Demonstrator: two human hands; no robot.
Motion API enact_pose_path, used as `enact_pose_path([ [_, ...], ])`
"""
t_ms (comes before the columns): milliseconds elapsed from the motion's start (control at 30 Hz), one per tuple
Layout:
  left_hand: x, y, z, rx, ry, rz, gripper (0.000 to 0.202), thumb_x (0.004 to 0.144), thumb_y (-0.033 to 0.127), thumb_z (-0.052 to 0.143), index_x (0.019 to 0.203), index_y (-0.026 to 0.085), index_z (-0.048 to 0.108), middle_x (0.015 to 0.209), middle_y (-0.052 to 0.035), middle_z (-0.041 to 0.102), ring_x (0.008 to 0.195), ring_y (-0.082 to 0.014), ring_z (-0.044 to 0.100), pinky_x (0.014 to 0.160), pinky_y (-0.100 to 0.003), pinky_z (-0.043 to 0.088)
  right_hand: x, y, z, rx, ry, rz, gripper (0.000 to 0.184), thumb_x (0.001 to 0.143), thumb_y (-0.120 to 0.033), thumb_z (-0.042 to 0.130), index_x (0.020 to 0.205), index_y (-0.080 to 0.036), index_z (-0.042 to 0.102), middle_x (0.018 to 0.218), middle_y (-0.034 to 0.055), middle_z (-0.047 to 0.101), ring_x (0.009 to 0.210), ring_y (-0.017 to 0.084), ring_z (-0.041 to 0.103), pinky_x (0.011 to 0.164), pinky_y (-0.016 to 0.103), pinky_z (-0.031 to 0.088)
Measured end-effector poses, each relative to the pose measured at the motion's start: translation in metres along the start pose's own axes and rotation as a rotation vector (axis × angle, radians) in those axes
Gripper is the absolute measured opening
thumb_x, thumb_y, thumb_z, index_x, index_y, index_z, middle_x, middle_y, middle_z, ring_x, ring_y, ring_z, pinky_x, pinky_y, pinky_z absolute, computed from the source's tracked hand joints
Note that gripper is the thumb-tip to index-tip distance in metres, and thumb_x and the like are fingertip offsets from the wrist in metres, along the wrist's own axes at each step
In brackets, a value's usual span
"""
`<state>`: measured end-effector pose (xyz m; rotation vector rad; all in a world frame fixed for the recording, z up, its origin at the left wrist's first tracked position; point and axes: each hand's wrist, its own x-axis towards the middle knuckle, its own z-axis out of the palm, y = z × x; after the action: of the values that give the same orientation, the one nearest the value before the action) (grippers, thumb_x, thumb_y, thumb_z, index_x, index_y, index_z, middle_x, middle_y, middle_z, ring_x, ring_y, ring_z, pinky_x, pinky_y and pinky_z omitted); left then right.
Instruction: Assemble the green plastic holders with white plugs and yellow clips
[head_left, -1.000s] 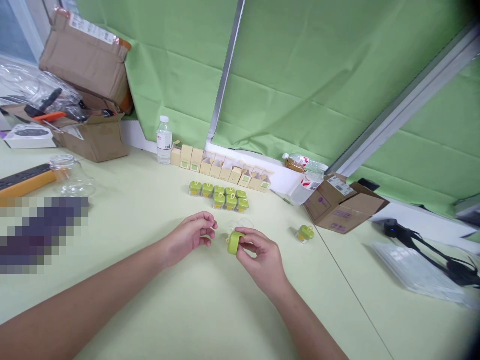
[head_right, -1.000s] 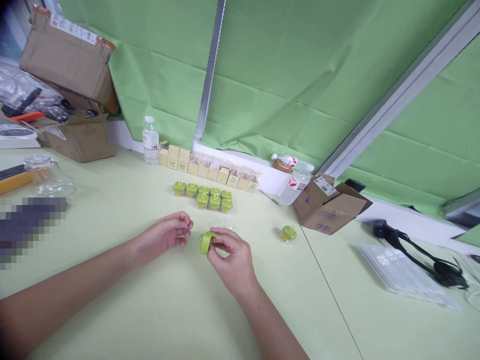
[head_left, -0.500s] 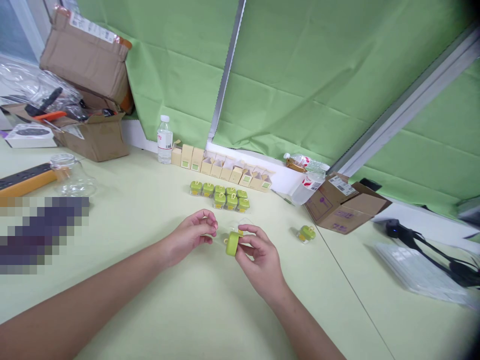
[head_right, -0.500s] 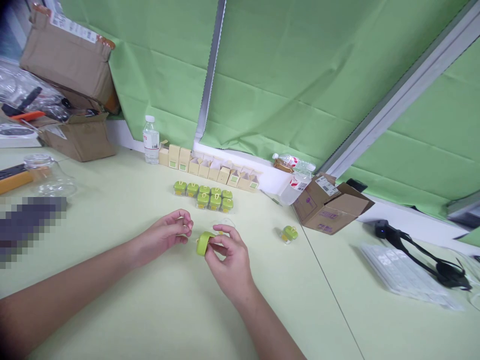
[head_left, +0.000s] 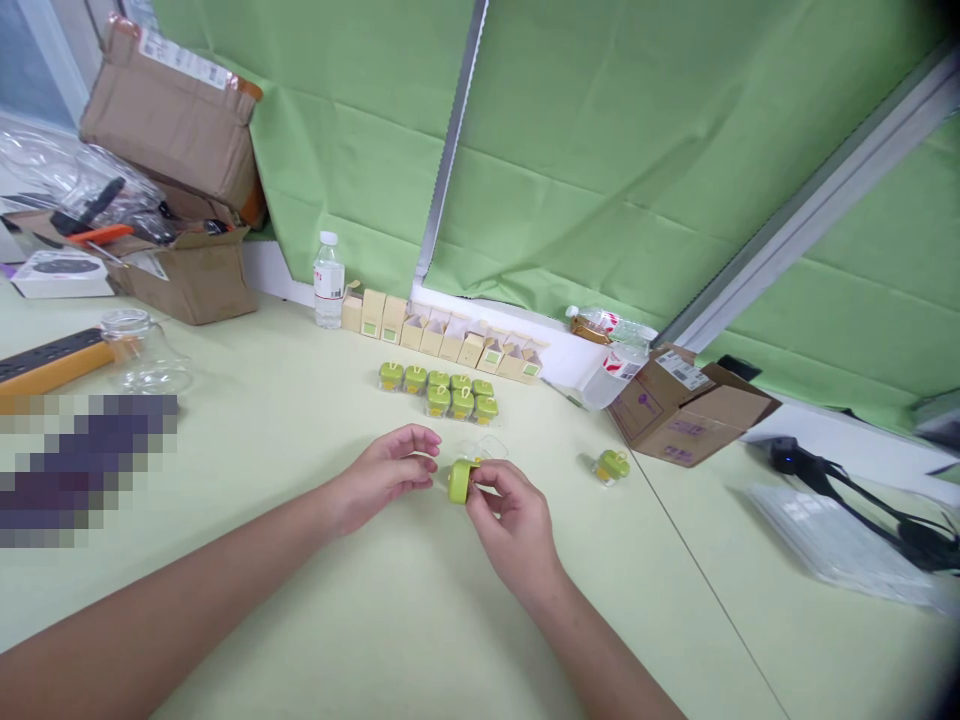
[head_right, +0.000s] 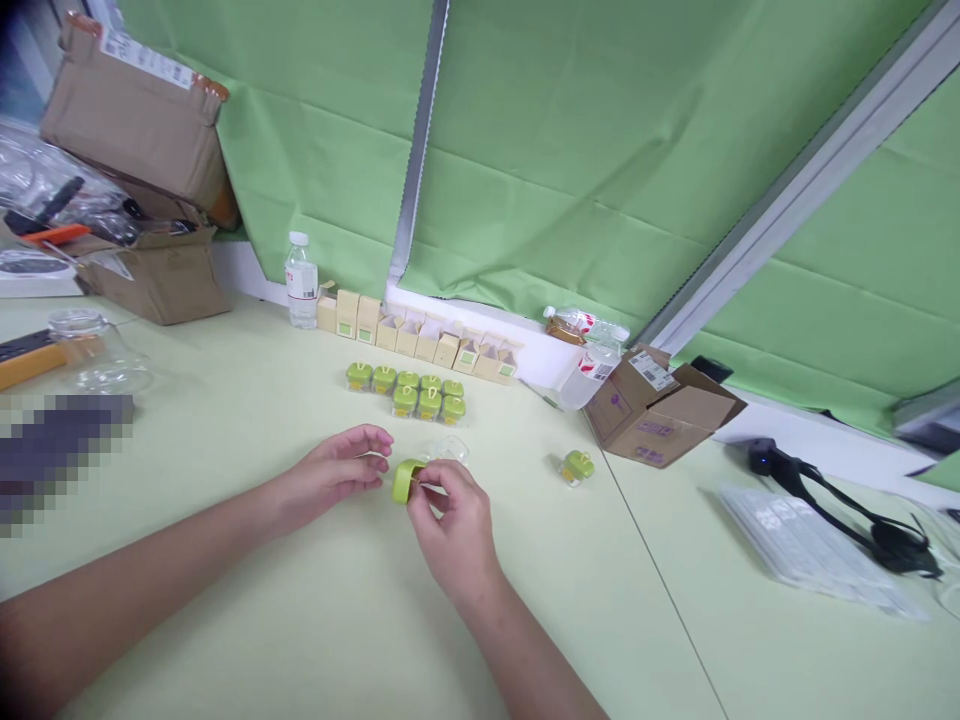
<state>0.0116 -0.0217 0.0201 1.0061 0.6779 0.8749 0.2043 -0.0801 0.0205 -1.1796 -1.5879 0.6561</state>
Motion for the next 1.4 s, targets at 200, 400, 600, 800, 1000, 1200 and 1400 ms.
enact_pose_path([
  [200, -0.001, -0.007, 0.007, 0.173, -0.206, 0.023, 0.046, 0.078, 0.030, 0.077, 0.122, 0.023, 0.065, 0.121, -0.0090, 0.066, 0.111, -0.0237, 0.062, 0.098, -0.039, 0.047, -0.003, -0.001, 0.004, 0.002, -0.084, 0.024, 0.011, 0.092, -0.027, 0.055, 0.096, -0.022, 0.063, 0.094, 0.0047, 0.070, 0.082, 0.017, 0.068, 0.076, 0.030, 0.060],
  [400, 0.001, -0.002, 0.006, 0.134, -0.055, 0.016, 0.044, 0.077, 0.029, 0.078, 0.120, 0.024, 0.067, 0.115, -0.0074, 0.068, 0.104, -0.0228, 0.064, 0.091, -0.039, 0.051, -0.003, 0.003, -0.003, 0.046, 0.085, 0.073, 0.014, 0.095, -0.036, 0.056, 0.100, -0.023, 0.056, 0.094, 0.0055, 0.070, 0.089, 0.019, 0.069, 0.075, 0.031, 0.059],
  [600, 0.002, 0.005, 0.005, -0.036, 0.005, 0.010, 0.041, 0.075, 0.022, 0.079, 0.115, 0.022, 0.069, 0.126, -0.0072, 0.062, 0.111, -0.0219, 0.060, 0.097, -0.039, 0.051, 0.002, 0.007, -0.009, 0.061, 0.133, 0.153, 0.017, 0.095, -0.040, 0.055, 0.098, -0.023, 0.055, 0.090, 0.0047, 0.069, 0.088, 0.020, 0.068, 0.071, 0.031, 0.058],
  [800, 0.003, 0.003, 0.002, -0.048, -0.001, 0.013, 0.043, 0.074, 0.021, 0.079, 0.116, 0.021, 0.068, 0.127, -0.0074, 0.062, 0.113, -0.0230, 0.060, 0.099, -0.040, 0.050, 0.002, 0.007, -0.006, 0.043, 0.041, 0.182, 0.017, 0.094, -0.040, 0.056, 0.098, -0.023, 0.057, 0.089, 0.0033, 0.068, 0.083, 0.018, 0.067, 0.069, 0.029, 0.055],
  [1000, 0.005, 0.005, 0.001, -0.066, 0.028, -0.012, 0.041, 0.076, 0.023, 0.078, 0.115, 0.020, 0.067, 0.125, -0.0085, 0.064, 0.114, -0.0248, 0.061, 0.101, -0.041, 0.050, 0.010, 0.003, -0.023, -0.120, 0.001, 0.169, 0.011, 0.090, -0.033, 0.059, 0.086, -0.022, 0.059, 0.079, -0.0004, 0.062, 0.068, 0.014, 0.059, 0.060, 0.025, 0.049],
  [1200, 0.006, 0.005, 0.000, -0.058, 0.085, -0.013, 0.041, 0.070, 0.022, 0.079, 0.109, 0.019, 0.068, 0.120, -0.0091, 0.066, 0.110, -0.0258, 0.062, 0.098, -0.043, 0.051, 0.007, -0.010, -0.026, -0.363, -0.223, 0.046, 0.005, 0.087, -0.021, 0.057, 0.083, -0.023, 0.057, 0.072, -0.0032, 0.061, 0.064, 0.013, 0.058, 0.062, 0.024, 0.047],
  [1400, 0.005, 0.007, -0.002, -0.037, 0.099, -0.002, 0.040, 0.065, 0.015, 0.069, 0.105, 0.020, 0.066, 0.118, -0.0076, 0.063, 0.110, -0.0249, 0.059, 0.095, -0.042, 0.051, 0.001, -0.004, -0.019, -0.661, -0.415, -0.116, 0.013, 0.083, -0.011, 0.057, 0.086, -0.023, 0.059, 0.084, -0.0003, 0.065, 0.073, 0.015, 0.060, 0.064, 0.025, 0.043],
])
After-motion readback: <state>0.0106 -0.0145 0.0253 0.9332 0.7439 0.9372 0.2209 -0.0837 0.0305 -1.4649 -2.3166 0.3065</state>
